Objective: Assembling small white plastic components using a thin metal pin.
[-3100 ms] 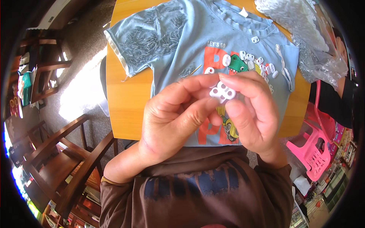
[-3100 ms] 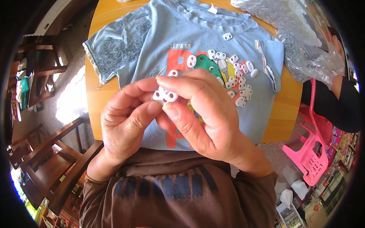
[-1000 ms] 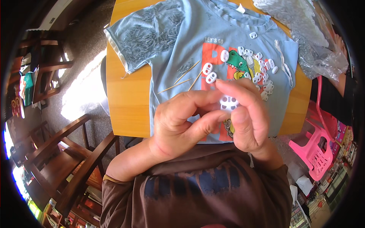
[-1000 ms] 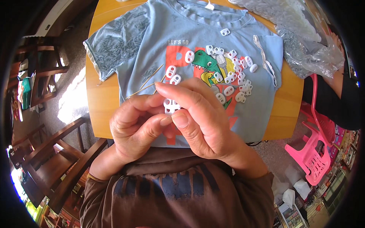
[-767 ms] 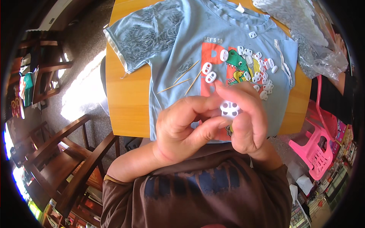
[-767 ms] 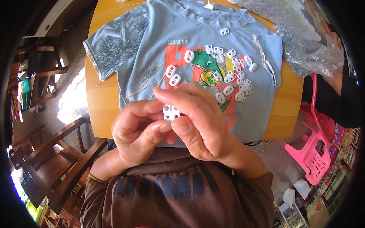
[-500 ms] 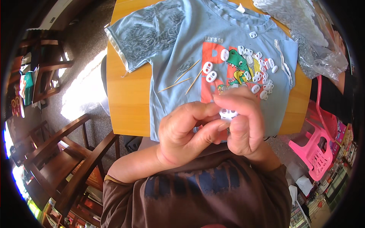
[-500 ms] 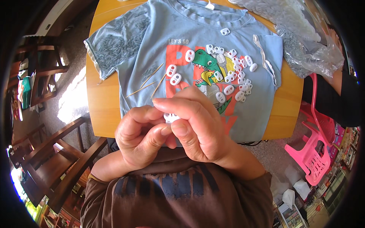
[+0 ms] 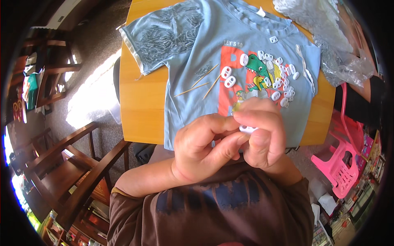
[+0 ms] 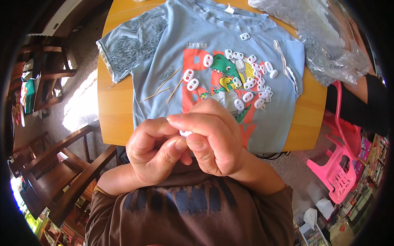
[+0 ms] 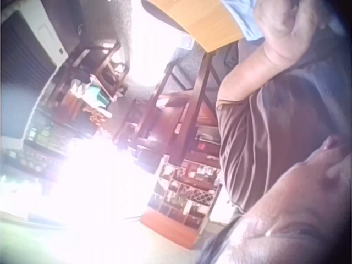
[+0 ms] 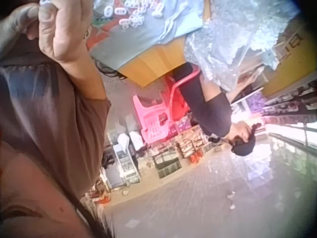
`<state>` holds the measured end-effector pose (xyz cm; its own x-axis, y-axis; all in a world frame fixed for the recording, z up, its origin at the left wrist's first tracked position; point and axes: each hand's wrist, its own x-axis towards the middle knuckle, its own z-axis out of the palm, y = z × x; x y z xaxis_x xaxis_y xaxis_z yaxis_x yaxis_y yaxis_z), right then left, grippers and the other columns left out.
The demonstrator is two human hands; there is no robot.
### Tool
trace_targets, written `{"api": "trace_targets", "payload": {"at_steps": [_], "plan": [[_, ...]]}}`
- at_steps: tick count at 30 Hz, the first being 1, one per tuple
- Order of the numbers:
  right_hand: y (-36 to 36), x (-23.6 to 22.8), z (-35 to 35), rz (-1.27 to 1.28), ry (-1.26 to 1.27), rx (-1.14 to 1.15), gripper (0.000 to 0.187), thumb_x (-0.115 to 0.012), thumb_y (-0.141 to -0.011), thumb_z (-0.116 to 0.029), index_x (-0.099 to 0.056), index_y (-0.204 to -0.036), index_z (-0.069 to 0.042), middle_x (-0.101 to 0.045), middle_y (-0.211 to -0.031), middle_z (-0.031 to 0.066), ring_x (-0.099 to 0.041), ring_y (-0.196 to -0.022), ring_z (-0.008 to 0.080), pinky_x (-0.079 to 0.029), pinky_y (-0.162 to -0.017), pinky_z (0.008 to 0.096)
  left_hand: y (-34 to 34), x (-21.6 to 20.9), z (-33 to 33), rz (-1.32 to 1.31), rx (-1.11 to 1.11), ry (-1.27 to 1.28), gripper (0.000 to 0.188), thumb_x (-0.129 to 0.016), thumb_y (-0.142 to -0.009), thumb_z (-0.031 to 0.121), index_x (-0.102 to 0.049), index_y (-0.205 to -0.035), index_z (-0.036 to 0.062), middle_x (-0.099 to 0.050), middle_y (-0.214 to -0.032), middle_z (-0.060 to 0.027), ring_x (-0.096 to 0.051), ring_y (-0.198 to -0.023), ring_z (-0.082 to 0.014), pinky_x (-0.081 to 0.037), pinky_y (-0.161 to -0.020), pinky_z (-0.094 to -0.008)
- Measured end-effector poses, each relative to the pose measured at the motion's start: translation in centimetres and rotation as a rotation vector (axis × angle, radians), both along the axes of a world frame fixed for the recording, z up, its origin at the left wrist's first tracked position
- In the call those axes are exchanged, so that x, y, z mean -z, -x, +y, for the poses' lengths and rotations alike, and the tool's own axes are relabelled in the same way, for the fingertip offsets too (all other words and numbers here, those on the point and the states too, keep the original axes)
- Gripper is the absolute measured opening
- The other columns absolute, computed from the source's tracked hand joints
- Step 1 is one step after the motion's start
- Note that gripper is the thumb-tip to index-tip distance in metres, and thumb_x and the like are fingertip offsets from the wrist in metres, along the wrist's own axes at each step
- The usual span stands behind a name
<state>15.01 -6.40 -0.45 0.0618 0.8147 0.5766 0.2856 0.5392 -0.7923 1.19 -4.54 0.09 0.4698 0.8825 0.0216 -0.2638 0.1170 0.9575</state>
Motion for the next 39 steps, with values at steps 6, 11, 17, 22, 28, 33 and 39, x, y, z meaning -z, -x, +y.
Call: {"api": "trace_targets", "payload": {"at_steps": [6,11,17,22,28,33,39], "plan": [[-0.4,-0.9,0.2,-0.280,0.009,-0.051,0.035,-0.052,-0.085,-0.020,-0.052,-0.111,0.004,-0.054,-0.077,0.0064,-0.050,-0.062,0.0179,-0.040,-0.055,0.0291,1.7,-1.5,1.3,-0.326,0.187,0.516,0.022,-0.051,-0.084,-0.005,-0.047,-0.106,-0.0027,-0.059,-0.093,-0.0100,-0.058,-0.072,-0.0112,-0.049,-0.062,-0.0209],[0.0,-0.9,0.6,-0.404,0.089,-0.034,0.039,-0.062,-0.074,-0.009,-0.054,-0.111,0.002,-0.053,-0.076,0.0069,-0.049,-0.064,0.0198,-0.039,-0.058,0.0321,6.4,-1.3,2.3,-0.085,-0.082,0.262,0.018,-0.047,-0.081,-0.007,-0.050,-0.099,-0.0020,-0.059,-0.084,-0.0120,-0.055,-0.056,-0.0110,-0.045,-0.048,-0.0205],[-1.4,-1.5,1.1,-0.482,0.411,0.216,0.021,-0.059,-0.077,-0.004,-0.059,-0.098,0.000,-0.055,-0.087,0.0125,-0.054,-0.075,0.0251,-0.043,-0.067,0.0330,15.0,1.8,6.4,0.220,-0.766,0.002,0.019,-0.052,-0.082,0.003,-0.053,-0.100,-0.0034,-0.055,-0.076,-0.0066,-0.048,-0.060,-0.0096,-0.038,-0.054,-0.0195],[-0.9,-0.8,2.2,-0.827,0.369,0.225,0.024,-0.061,-0.075,-0.004,-0.057,-0.099,-0.001,-0.053,-0.090,0.0124,-0.052,-0.084,0.0281,-0.040,-0.075,0.0371,21.5,8.7,8.4,0.357,-0.890,0.113,0.015,-0.055,-0.081,0.004,-0.057,-0.096,-0.0010,-0.058,-0.079,-0.0064,-0.051,-0.061,-0.0100,-0.042,-0.056,-0.0212],[-0.2,-0.5,2.7,-0.903,0.420,0.202,0.024,-0.061,-0.075,-0.003,-0.057,-0.098,-0.001,-0.053,-0.090,0.0125,-0.051,-0.083,0.0277,-0.041,-0.074,0.0373,26.0,16.6,8.9,0.375,-0.994,0.257,0.020,-0.058,-0.080,0.007,-0.057,-0.098,0.0001,-0.057,-0.077,-0.0034,-0.048,-0.057,-0.0082,-0.040,-0.054,-0.0199],[0.6,-1.1,2.9,-0.774,0.498,0.244,0.017,-0.063,-0.071,0.002,-0.054,-0.086,0.000,-0.054,-0.085,0.0116,-0.053,-0.077,0.0245,-0.043,-0.069,0.0330,28.0,19.8,10.7,0.451,-1.033,0.288,0.038,-0.058,-0.079,0.009,-0.048,-0.113,-0.0030,-0.057,-0.088,-0.0078,-0.054,-0.065,-0.0127,-0.042,-0.058,-0.0245],[1.9,-1.8,3.6,-0.138,0.673,0.200,0.010,-0.058,-0.076,0.006,-0.053,-0.084,0.002,-0.056,-0.085,0.0050,-0.051,-0.076,0.0092,-0.041,-0.070,0.0218,26.8,15.8,12.8,0.392,-1.012,0.147,0.033,-0.054,-0.081,0.005,-0.048,-0.113,-0.0026,-0.055,-0.098,-0.0085,-0.055,-0.072,-0.0143,-0.043,-0.063,-0.0259]]}}
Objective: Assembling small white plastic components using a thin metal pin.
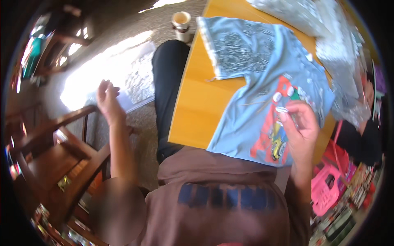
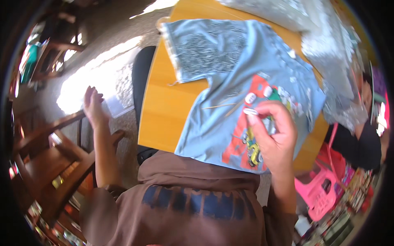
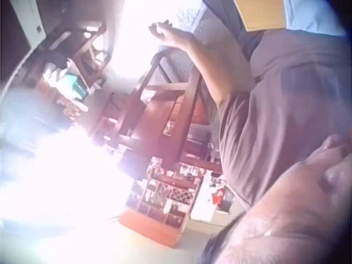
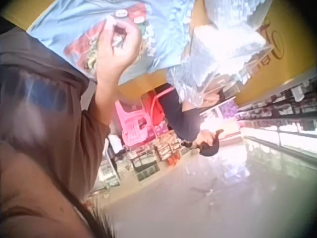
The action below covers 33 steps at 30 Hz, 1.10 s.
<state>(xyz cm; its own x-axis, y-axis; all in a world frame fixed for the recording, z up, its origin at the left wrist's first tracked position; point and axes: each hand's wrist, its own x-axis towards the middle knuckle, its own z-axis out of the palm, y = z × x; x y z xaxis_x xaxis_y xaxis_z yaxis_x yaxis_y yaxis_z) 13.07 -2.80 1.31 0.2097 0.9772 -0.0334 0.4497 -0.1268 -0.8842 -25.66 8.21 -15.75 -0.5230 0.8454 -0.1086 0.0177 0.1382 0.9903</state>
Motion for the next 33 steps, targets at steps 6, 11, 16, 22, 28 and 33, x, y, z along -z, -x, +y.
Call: {"api": "trace_targets", "payload": {"at_steps": [6,11,16,22,28,33], "plan": [[1.6,-2.5,0.7,0.480,0.044,0.015,0.020,-0.055,-0.078,0.009,-0.049,-0.096,0.002,-0.054,-0.089,0.0071,-0.052,-0.081,0.0094,-0.042,-0.072,0.0226,-7.5,-9.4,1.6,-0.036,0.244,-0.255,0.022,-0.048,-0.085,0.001,-0.054,-0.105,-0.0040,-0.058,-0.086,-0.0076,-0.047,-0.065,-0.0078,-0.039,-0.058,-0.0199],[2.2,-2.9,1.0,0.542,-0.024,-0.092,0.019,-0.056,-0.077,0.009,-0.049,-0.094,0.002,-0.053,-0.088,0.0078,-0.051,-0.077,0.0097,-0.041,-0.070,0.0217,-12.7,-15.4,-0.9,-0.050,0.676,-0.402,0.018,-0.042,-0.082,-0.003,-0.054,-0.095,-0.0069,-0.057,-0.085,-0.0129,-0.050,-0.057,-0.0106,-0.041,-0.054,-0.0203],[2.8,-2.9,0.6,0.635,0.014,-0.137,0.020,-0.057,-0.077,0.010,-0.050,-0.094,0.002,-0.054,-0.089,0.0077,-0.051,-0.081,0.0099,-0.042,-0.072,0.0226,-17.0,-16.8,-3.1,-0.236,1.195,-0.309,0.022,-0.059,-0.071,-0.005,-0.058,-0.093,-0.0065,-0.059,-0.090,-0.0148,-0.056,-0.069,-0.0184,-0.045,-0.056,-0.0249],[3.5,-2.1,-0.2,0.813,0.072,-0.036,0.016,-0.057,-0.079,0.007,-0.052,-0.093,0.001,-0.055,-0.089,0.0062,-0.052,-0.082,0.0098,-0.043,-0.073,0.0223,-18.9,-15.5,-4.6,-0.181,1.296,-0.334,0.024,-0.062,-0.075,0.000,-0.058,-0.098,-0.0027,-0.058,-0.092,-0.0135,-0.054,-0.072,-0.0161,-0.044,-0.057,-0.0236],[2.6,-1.4,1.1,0.212,-0.108,-0.221,0.015,-0.062,-0.073,0.003,-0.056,-0.086,-0.001,-0.057,-0.081,0.0073,-0.057,-0.072,0.0170,-0.045,-0.063,0.0264,-18.7,-15.3,-5.4,-0.332,1.111,-0.076,0.015,-0.057,-0.079,-0.002,-0.058,-0.094,-0.0016,-0.057,-0.095,-0.0138,-0.056,-0.074,-0.0145,-0.045,-0.061,-0.0227],[-0.1,-0.2,4.1,-0.702,-0.351,-0.291,0.021,-0.065,-0.067,-0.003,-0.056,-0.086,-0.005,-0.054,-0.086,0.0059,-0.053,-0.081,0.0236,-0.041,-0.073,0.0345,-19.5,-15.6,-5.3,-0.459,1.138,0.136,0.013,-0.056,-0.081,-0.001,-0.057,-0.093,-0.0016,-0.061,-0.084,-0.0091,-0.058,-0.065,-0.0105,-0.046,-0.057,-0.0219]]}}
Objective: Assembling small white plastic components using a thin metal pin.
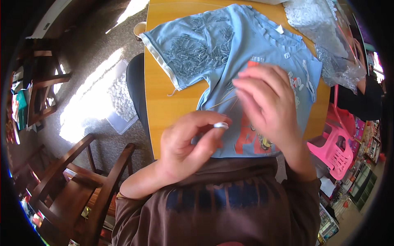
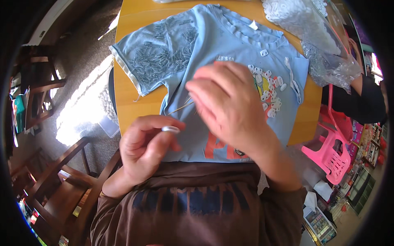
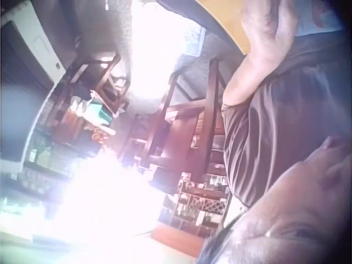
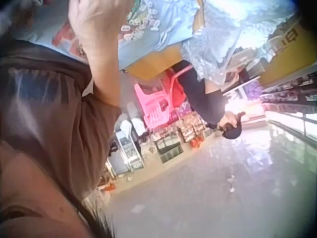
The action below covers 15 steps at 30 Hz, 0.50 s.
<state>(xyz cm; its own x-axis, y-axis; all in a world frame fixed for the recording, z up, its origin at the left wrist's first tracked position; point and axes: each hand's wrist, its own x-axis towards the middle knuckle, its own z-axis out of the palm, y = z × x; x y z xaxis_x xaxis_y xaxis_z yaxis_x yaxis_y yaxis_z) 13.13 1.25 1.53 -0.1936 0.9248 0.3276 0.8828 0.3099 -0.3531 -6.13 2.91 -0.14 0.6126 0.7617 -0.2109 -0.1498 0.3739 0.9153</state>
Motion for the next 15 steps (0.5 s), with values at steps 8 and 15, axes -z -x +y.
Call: {"api": "trace_targets", "payload": {"at_steps": [8,15], "plan": [[-2.3,0.7,-0.6,-0.166,0.187,0.096,0.010,-0.063,-0.069,-0.005,-0.056,-0.076,-0.005,-0.054,-0.079,0.0047,-0.051,-0.080,0.0228,-0.040,-0.072,0.0337,-0.8,1.9,0.4,0.179,0.185,-0.593,0.022,-0.059,-0.072,-0.005,-0.059,-0.093,-0.0011,-0.059,-0.075,-0.0100,-0.058,-0.064,-0.0205,-0.044,-0.056,-0.0273],[-1.6,0.6,0.0,-0.028,0.116,0.024,0.011,-0.065,-0.067,-0.005,-0.056,-0.074,-0.007,-0.054,-0.076,0.0034,-0.051,-0.077,0.0225,-0.040,-0.070,0.0328,-0.9,2.1,0.1,0.180,0.168,-0.615,0.024,-0.060,-0.070,-0.006,-0.059,-0.094,-0.0010,-0.058,-0.072,-0.0092,-0.056,-0.061,-0.0185,-0.043,-0.054,-0.0268]]}}
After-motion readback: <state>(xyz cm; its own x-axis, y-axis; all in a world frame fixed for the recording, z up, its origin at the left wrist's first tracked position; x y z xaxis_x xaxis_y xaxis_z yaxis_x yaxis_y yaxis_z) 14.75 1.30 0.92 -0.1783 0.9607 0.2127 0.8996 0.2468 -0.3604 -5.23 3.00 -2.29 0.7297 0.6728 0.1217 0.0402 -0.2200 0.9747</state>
